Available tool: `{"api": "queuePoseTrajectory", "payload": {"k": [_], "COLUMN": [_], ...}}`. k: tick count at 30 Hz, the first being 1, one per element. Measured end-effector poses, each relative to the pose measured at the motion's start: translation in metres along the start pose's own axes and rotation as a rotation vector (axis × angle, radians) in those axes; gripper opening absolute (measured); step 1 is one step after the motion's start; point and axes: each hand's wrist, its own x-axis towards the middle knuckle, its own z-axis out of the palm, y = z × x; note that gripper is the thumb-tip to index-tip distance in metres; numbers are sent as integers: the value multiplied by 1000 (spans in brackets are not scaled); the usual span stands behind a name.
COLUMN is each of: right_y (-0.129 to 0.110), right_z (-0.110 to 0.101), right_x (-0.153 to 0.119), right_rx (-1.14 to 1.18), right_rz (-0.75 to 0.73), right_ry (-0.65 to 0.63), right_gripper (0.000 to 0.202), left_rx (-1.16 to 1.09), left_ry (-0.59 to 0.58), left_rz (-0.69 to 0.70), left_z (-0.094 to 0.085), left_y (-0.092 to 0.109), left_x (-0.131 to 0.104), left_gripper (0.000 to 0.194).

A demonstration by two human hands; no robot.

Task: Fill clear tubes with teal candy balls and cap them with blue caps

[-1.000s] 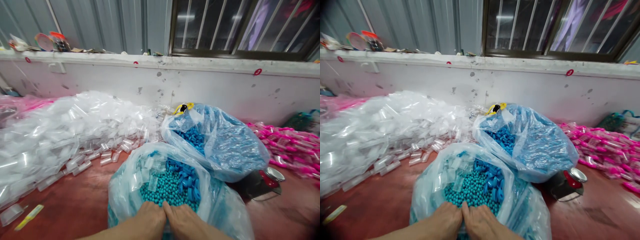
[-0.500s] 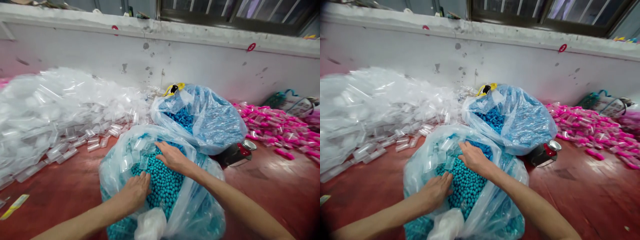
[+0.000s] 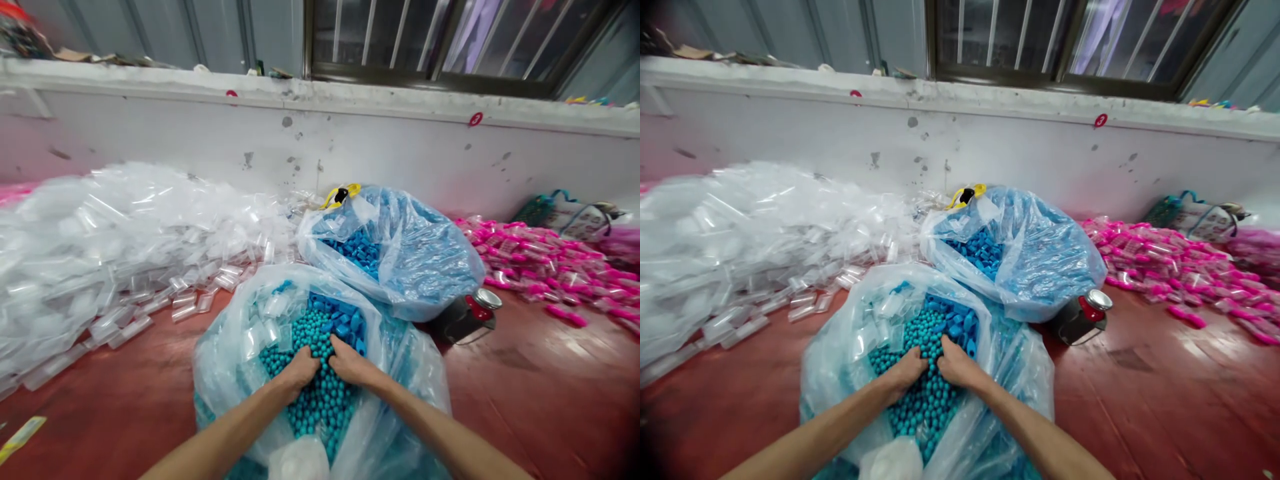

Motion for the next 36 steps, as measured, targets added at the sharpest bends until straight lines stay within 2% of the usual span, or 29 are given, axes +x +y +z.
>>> {"api": "queuePoseTrajectory", "payload": {"k": [4, 8, 13, 15, 20, 21, 25, 29, 32, 36], "right_y": [6, 3, -1, -1, -8, -11, -28, -32, -27, -22], "right_z": [-3, -10, -16, -16, -19, -20, -22, -24, -28, -22], "right_x": [-5, 1, 5, -2, -26, -29, -32, -31, -32, -41], "right_rx": [128, 228, 306, 290, 125, 131, 265, 345, 213, -52], "right_rz": [-28, -51, 8, -18, -261, -282, -331, -250, -186, -157], "right_ry": [27, 4, -9, 30, 245, 238, 78, -18, -102, 56], "right_gripper": [23, 11, 18, 19, 25, 27, 23, 11, 8, 11], "left_rx": [-160, -259, -336, -357, -360, -351, -309, -293, -261, -326], "left_ry": [-79, -179, -236, -221, -216, -216, -198, -222, -219, -205], "left_rz": [-23, -36, -28, -23, 3, 10, 28, -7, -31, 1], "left_z": [-3, -8, -13, -16, -24, -25, -28, -30, -32, -34], "left_y": [-2, 2, 1, 0, 2, 4, 11, 12, 11, 11], "left_x": [-6, -10, -11, -13, -20, -21, -28, -35, -37, -38], "left_gripper": [17, 19, 21, 22, 25, 27, 25, 32, 34, 34]}}
